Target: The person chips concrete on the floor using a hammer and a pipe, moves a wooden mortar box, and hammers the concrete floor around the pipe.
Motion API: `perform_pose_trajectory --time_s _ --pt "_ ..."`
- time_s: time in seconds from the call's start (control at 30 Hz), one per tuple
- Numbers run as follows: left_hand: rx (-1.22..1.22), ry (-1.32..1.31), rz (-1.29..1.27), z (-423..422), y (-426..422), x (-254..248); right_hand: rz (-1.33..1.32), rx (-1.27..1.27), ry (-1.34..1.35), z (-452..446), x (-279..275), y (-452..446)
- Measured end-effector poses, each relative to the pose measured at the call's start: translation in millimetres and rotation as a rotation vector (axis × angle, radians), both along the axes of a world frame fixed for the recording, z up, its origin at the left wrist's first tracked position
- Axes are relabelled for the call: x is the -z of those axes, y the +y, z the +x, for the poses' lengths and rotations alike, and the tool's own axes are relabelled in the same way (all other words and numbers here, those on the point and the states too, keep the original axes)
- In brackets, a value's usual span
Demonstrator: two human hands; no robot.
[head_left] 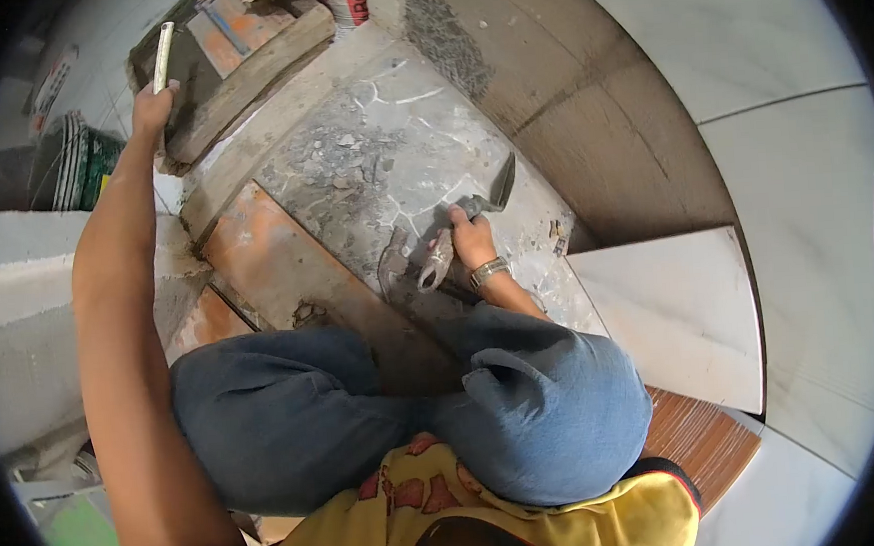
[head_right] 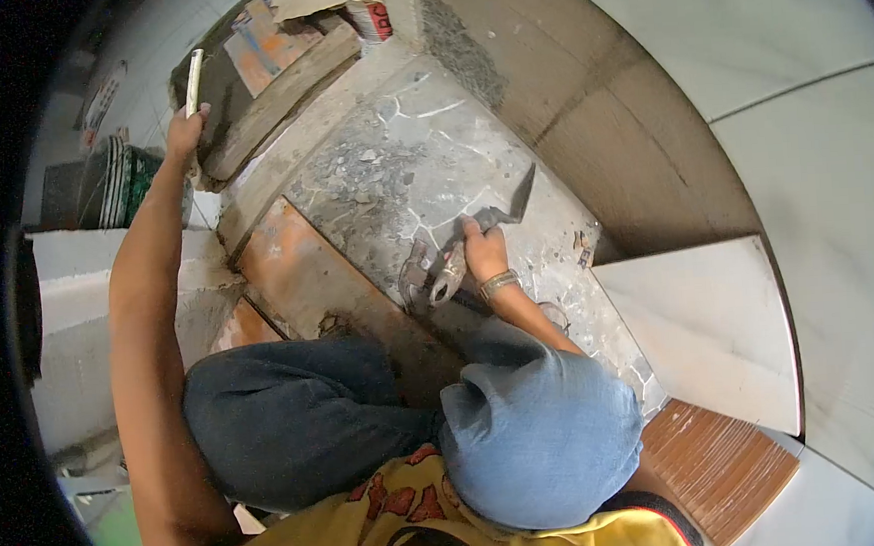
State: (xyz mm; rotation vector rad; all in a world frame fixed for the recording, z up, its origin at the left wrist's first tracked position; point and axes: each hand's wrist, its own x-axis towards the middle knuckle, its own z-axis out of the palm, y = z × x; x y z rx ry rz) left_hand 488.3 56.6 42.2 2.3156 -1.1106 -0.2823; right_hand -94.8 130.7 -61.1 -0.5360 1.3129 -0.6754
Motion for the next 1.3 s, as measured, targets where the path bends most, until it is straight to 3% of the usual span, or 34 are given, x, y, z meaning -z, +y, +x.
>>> perform_pose_trajectory --time_s 0.03,0.07,0.17,0.2,0.27,0.37,0.47,0.5,0.6,0.7,0.83,1.0,1.17,1.3 --pt "-0.034 -0.018 -0.032 -1 5 -3 -0.163 -0.068 0.095 4 13 -1" --pt "-0.063 0.001 -0.006 -4 7 -3 -0.129 -0.207 0.079 1 23 -4" --pt "-0.008 -0.071 0.098 2 0 0 -0.101 -0.567 0.131 15 -32 -20" --pt "-0.003 -0.068 0.121 -13 -2 -10 -0.341 -0.578 0.298 16 11 -39" --pt "0.068 -0.045 0.014 -18 0 -13 -0.568 -0.626 0.511 24 39 -93" --pt "0.025 -0.046 -0.040 -39 3 -21 -0.444 -0.734 0.581 50 2 -168" --pt "0.063 -0.006 -0.005 -45 5 -15 -0.796 -0.910 0.903 71 6 -178" --pt "0.053 -0.109 0.046 -48 3 -16 -0.997 -0.879 0.954 77 51 -177" --pt "0.053 -0.062 0.023 -49 6 -24 -0.856 -1.131 0.732 95 12 -133" --pt "-0.008 0.025 -0.045 -47 5 -24 -0.918 -0.954 0.773 117 -12 -123" --pt "-0.017 0.030 -0.067 -62 -5 -11 -0.774 -0.969 0.791 137 -7 -171" --pt "0.131 -0.028 0.014 -70 -27 -11 -0.994 -1.283 0.725 135 -19 -135" --pt "0.014 -0.015 0.003 -80 -21 -19 -0.854 -0.865 0.865 123 -33 -155" --pt "0.086 0.003 0.057 -93 -23 -13 -0.871 -0.853 0.926 106 -1 -208"
